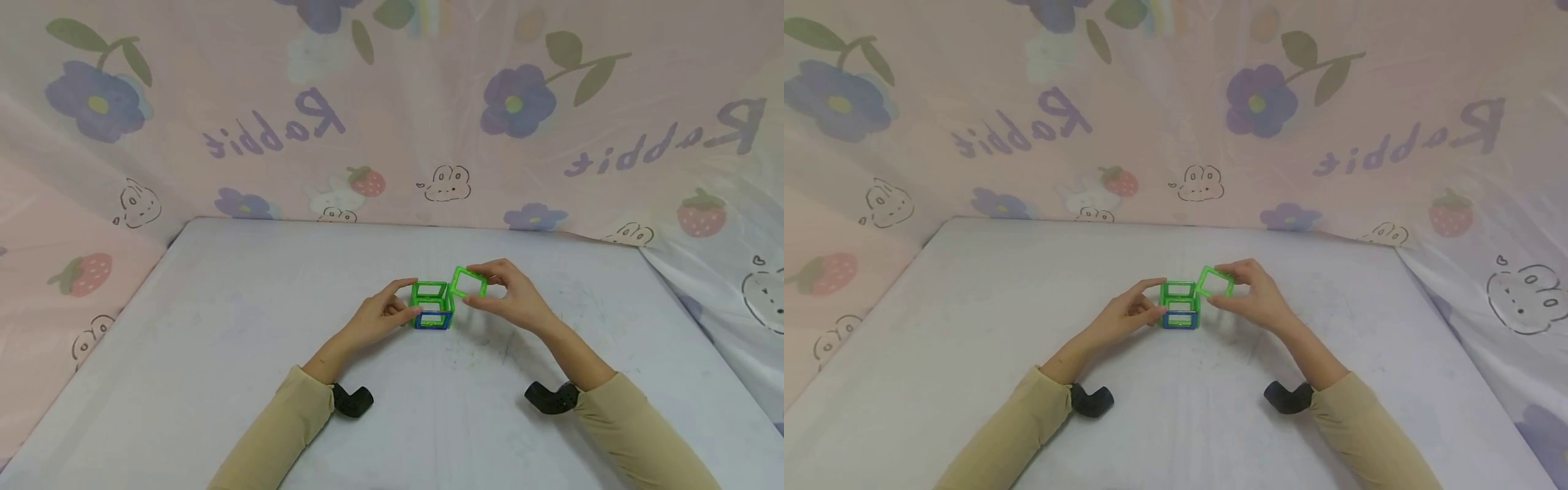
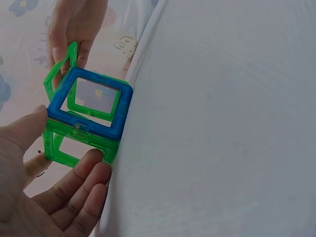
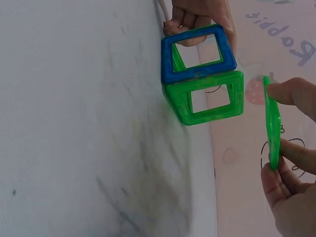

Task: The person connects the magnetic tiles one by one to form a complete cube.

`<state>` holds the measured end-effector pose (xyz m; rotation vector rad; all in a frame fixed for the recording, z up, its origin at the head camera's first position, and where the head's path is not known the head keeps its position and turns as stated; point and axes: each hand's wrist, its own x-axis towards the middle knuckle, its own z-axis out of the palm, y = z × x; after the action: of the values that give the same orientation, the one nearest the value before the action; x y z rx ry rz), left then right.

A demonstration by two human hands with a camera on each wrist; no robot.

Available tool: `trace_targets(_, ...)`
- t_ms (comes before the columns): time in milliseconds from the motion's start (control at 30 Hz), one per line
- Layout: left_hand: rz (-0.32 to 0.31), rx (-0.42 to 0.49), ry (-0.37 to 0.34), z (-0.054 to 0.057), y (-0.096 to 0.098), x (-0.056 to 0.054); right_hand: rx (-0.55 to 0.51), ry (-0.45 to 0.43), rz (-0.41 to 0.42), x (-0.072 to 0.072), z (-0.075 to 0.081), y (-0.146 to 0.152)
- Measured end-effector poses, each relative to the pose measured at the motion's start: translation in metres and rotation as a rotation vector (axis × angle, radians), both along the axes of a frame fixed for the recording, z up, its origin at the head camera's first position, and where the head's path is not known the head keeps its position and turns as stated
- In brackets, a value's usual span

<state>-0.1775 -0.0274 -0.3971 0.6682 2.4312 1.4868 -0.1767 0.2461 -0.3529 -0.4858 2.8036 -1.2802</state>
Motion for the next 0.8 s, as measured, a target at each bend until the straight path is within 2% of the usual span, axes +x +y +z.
trace_targets(633,0.003,-0.025,-0.002,0.0,0.0,0.0,-0.018,0.057,0.131,-0.005,-0.006,-0.017)
trace_targets(800,0.001,-0.014,0.003,-0.001,-0.001,-0.001,-0.035,0.047,0.157,-0.006,-0.01,-0.023)
